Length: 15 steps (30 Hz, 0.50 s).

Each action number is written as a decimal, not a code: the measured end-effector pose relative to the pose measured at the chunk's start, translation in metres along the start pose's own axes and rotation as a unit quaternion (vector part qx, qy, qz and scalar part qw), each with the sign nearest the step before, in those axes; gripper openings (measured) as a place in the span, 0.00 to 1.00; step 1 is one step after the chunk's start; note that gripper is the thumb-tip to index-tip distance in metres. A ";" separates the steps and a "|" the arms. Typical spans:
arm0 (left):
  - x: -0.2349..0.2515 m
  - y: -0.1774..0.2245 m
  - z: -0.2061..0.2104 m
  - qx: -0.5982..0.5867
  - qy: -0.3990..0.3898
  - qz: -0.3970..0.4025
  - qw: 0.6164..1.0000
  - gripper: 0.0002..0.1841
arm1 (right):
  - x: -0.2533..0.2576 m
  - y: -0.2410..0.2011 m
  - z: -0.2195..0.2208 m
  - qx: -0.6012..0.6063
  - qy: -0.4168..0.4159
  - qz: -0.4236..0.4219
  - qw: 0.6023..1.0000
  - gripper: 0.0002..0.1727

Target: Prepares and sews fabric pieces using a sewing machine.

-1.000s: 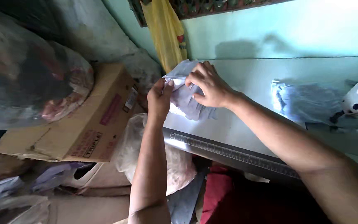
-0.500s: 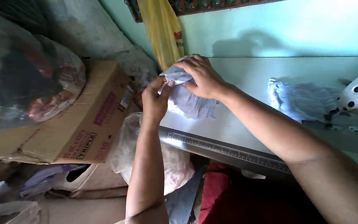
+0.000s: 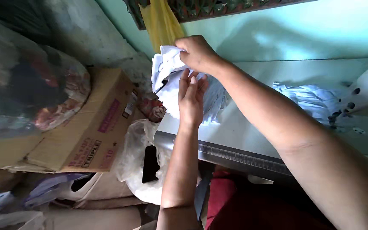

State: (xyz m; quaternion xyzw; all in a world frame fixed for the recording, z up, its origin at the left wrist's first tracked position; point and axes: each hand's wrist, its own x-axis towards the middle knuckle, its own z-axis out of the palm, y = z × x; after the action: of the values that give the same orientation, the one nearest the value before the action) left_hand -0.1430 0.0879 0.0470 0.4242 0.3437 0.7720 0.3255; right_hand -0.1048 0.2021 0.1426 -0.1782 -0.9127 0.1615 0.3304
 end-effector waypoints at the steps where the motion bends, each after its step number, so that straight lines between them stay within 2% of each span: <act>1: 0.009 -0.004 0.007 -0.007 0.017 -0.005 1.000 0.27 | 0.002 0.002 -0.004 0.009 0.009 0.010 1.000 0.15; 4: 0.030 -0.017 0.027 -0.008 0.091 -0.010 0.996 0.31 | 0.001 0.006 -0.018 0.031 0.021 0.041 0.998 0.16; 7: 0.048 -0.021 0.040 -0.043 0.158 0.005 0.987 0.34 | -0.009 0.012 -0.029 0.057 0.056 0.035 0.996 0.17; 11: 0.061 -0.018 0.055 -0.085 0.183 0.036 0.979 0.33 | -0.029 0.015 -0.046 0.064 0.088 0.025 0.994 0.16; 15: 0.062 -0.022 0.067 -0.077 0.212 0.042 0.973 0.32 | -0.047 0.018 -0.055 0.069 0.096 0.024 0.993 0.19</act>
State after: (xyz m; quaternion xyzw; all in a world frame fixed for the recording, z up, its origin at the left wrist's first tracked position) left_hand -0.1057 0.1658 0.0833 0.2384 0.3267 0.8814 0.2442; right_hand -0.0312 0.2076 0.1495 -0.1912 -0.8588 0.2139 0.4244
